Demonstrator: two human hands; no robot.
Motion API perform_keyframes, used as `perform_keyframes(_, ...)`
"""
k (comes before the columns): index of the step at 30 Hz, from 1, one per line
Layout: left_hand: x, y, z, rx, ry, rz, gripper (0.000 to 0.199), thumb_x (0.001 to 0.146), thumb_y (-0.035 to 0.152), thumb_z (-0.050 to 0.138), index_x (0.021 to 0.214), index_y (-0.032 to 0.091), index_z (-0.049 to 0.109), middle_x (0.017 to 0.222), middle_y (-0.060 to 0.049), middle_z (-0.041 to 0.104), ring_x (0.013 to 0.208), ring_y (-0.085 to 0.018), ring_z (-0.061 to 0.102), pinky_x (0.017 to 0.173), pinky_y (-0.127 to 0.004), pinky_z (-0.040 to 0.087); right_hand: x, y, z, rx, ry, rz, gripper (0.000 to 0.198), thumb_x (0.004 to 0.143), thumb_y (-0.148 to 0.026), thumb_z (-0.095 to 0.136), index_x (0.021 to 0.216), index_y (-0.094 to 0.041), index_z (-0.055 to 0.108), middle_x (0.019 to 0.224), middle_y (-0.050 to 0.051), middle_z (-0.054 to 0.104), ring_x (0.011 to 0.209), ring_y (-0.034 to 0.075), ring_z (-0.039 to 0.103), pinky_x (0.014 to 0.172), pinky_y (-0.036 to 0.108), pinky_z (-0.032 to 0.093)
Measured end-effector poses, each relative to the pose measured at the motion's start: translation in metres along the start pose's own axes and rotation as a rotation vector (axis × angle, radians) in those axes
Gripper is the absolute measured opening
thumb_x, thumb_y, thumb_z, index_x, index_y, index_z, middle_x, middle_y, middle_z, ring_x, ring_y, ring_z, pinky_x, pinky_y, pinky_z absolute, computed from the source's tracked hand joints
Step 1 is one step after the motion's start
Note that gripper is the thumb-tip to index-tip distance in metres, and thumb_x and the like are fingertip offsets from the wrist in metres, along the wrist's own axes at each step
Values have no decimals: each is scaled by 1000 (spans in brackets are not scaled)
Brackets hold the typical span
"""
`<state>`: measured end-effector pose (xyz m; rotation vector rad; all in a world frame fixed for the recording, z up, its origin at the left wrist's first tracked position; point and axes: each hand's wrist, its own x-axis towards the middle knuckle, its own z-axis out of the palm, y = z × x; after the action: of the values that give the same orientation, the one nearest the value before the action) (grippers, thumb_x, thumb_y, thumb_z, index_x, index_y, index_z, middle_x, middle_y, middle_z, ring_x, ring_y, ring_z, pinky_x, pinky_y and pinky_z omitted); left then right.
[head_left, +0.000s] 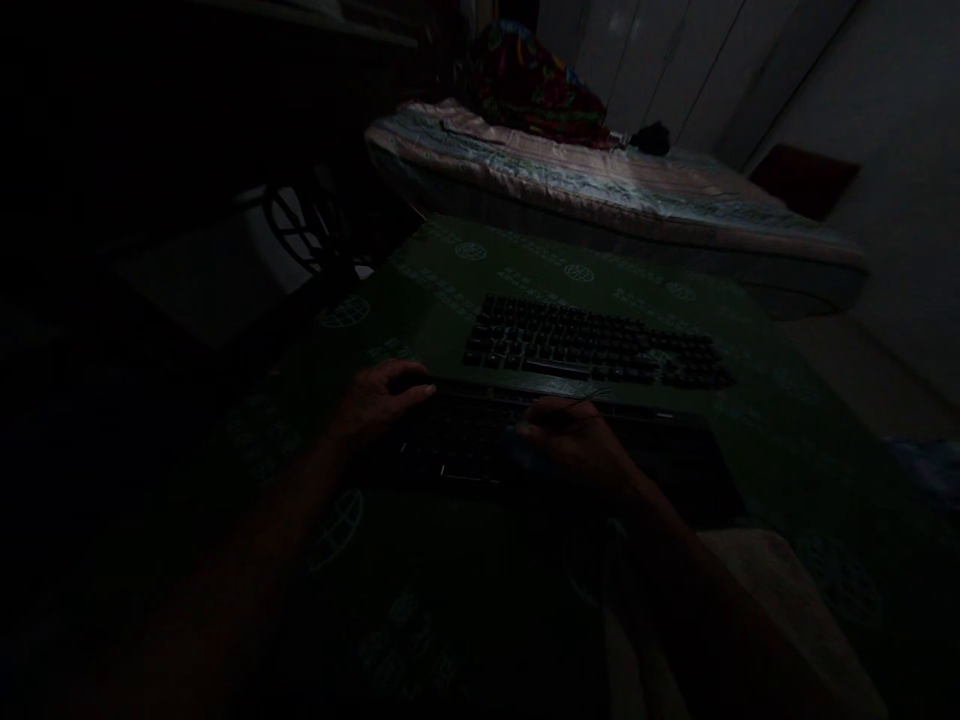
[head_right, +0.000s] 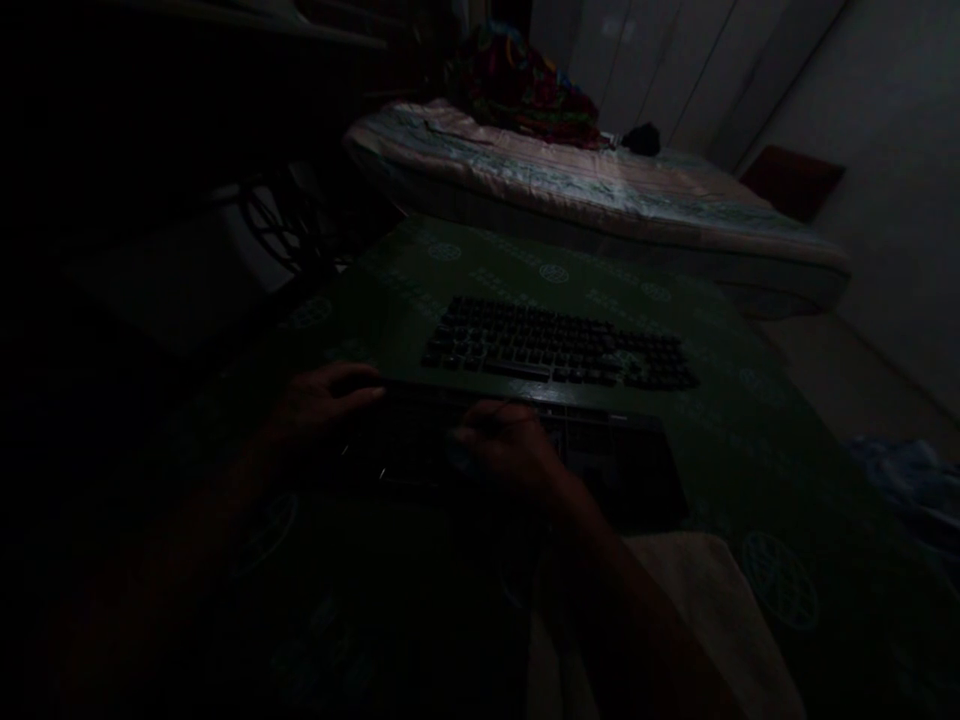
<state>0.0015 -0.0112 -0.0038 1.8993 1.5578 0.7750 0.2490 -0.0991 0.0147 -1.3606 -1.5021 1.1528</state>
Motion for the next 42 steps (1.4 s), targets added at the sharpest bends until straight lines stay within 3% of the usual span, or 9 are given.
perform_keyframes(3,0,0,0,9,4,11,47,63,58,61,93,22,67,105,-4,68,100,-26,60,90,-36,47,6,8,5,-67,154,-79,12,71,-29,60,72,-17,61,67,1,59,62,13,52,59,26,40)
perform_keyframes(10,1,1,-1,6,-6,-31,47,63,57,61,94,23,67,105,-5,68,95,-26,62,86,-36,49,5,3,16,-159,25,-107,11,74,-28,59,72,-17,61,67,1,59,61,12,53,58,25,39)
perform_keyframes(15,1,-1,0,19,12,-24,45,63,56,61,95,25,67,104,-3,68,96,-27,62,86,-36,50,8,5,19,-202,133,-94,12,76,-28,58,77,-17,63,71,1,61,65,13,54,62,26,41)
perform_keyframes(21,3,-5,0,17,18,-15,47,63,56,61,96,23,67,106,-4,67,96,-26,62,88,-35,48,6,1,16,-106,-32,-69,9,72,-26,59,70,-17,60,66,-1,57,61,11,50,57,23,39)
perform_keyframes(27,1,0,-1,9,9,-30,48,62,57,61,95,23,67,106,-4,67,96,-27,62,86,-35,49,3,-2,15,-94,-6,-72,10,71,-26,59,70,-16,60,65,-1,56,61,11,50,58,24,38)
perform_keyframes(30,1,2,-1,-13,12,-23,48,61,59,61,93,23,68,104,-4,68,97,-27,61,87,-35,49,1,-5,16,-36,-117,-60,8,70,-24,60,67,-16,60,63,-2,54,60,10,48,56,22,37)
perform_keyframes(34,1,2,0,-19,5,-20,47,61,60,61,91,24,68,103,-3,68,98,-27,61,88,-36,49,-3,-13,0,83,-216,4,11,67,-25,64,65,-16,59,63,-2,54,59,10,48,55,22,37)
perform_keyframes(39,0,1,0,-14,4,5,47,62,58,61,92,23,68,105,-4,67,101,-26,60,90,-36,47,-4,-16,-39,35,-73,76,16,63,-27,71,67,-14,62,62,-1,55,56,10,48,54,23,38)
perform_keyframes(42,0,2,0,-1,5,8,47,62,58,60,92,23,67,104,-4,68,100,-26,60,90,-36,47,-4,-14,-42,7,-80,60,15,65,-27,70,68,-14,63,61,-1,55,56,10,48,53,23,38)
